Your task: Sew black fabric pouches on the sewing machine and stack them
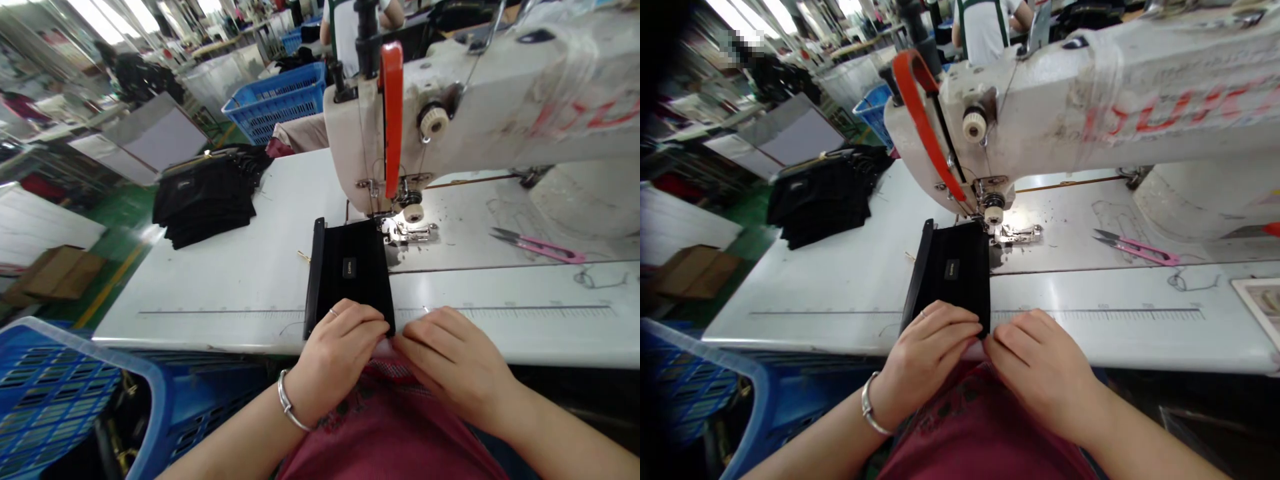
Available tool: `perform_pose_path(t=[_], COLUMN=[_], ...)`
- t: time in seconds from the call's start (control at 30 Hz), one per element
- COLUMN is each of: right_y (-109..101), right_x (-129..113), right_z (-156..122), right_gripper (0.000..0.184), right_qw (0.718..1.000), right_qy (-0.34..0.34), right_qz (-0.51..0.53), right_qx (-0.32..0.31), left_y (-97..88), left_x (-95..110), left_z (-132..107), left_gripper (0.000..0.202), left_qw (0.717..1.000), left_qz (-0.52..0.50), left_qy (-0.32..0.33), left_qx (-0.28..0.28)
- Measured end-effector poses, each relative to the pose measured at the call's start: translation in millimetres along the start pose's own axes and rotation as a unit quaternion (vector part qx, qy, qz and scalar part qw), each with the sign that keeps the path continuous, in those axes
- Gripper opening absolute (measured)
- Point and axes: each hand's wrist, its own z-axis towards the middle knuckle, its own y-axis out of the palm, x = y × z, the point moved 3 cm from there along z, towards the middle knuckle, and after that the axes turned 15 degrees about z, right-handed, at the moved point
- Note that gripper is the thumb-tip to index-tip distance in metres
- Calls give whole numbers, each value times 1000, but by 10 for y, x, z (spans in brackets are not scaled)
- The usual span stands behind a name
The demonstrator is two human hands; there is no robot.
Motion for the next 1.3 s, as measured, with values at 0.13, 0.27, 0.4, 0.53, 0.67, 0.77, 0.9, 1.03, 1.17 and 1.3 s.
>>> perform_pose_path(t=[0.13, 0.27, 0.4, 0.53, 0.67, 0.77, 0.9, 1.03, 1.17, 1.3], right_y=[-20, -24, -42, -78, -109, -97, -35, -3, -55, -77], right_x=[-22, -21, -16, -15, -20, -18, 2, -4, -33, -50], right_z=[-30, -20, -20, -53, -74, -72, -69, -37, 62, 130], right_gripper=[21, 22, 21, 20, 23, 22, 26, 28, 23, 27], right_qw=[1000, 1000, 1000, 998, 996, 997, 998, 999, 1000, 1000], right_qy=[-3, -12, -7, 13, 20, 17, 26, 17, 12, 7], right_qz=[16, 18, 24, 66, 84, 77, 49, 18, 6, -15], right_qx=[7, 2, 2, -6, 3, 19, 34, 29, 25, 0], left_y=[6, 34, 43, 26, 31, 57, 62, -69, -214, -142], left_x=[-8, 12, 15, 3, -15, -24, 15, 140, 140, -178], left_z=[-21, -67, -59, -40, -49, -54, -64, -55, 116, 420], left_gripper=[21, 25, 26, 27, 29, 28, 24, 23, 24, 36], left_qw=[1000, 999, 998, 998, 998, 998, 997, 989, 964, 961], left_qz=[5, 40, 46, 31, 23, 30, 56, 120, 184, 216], left_qy=[15, 34, 36, 44, 49, 51, 55, 79, 155, 129], left_qx=[11, 10, -13, -21, -11, -1, 5, -37, -110, -117])
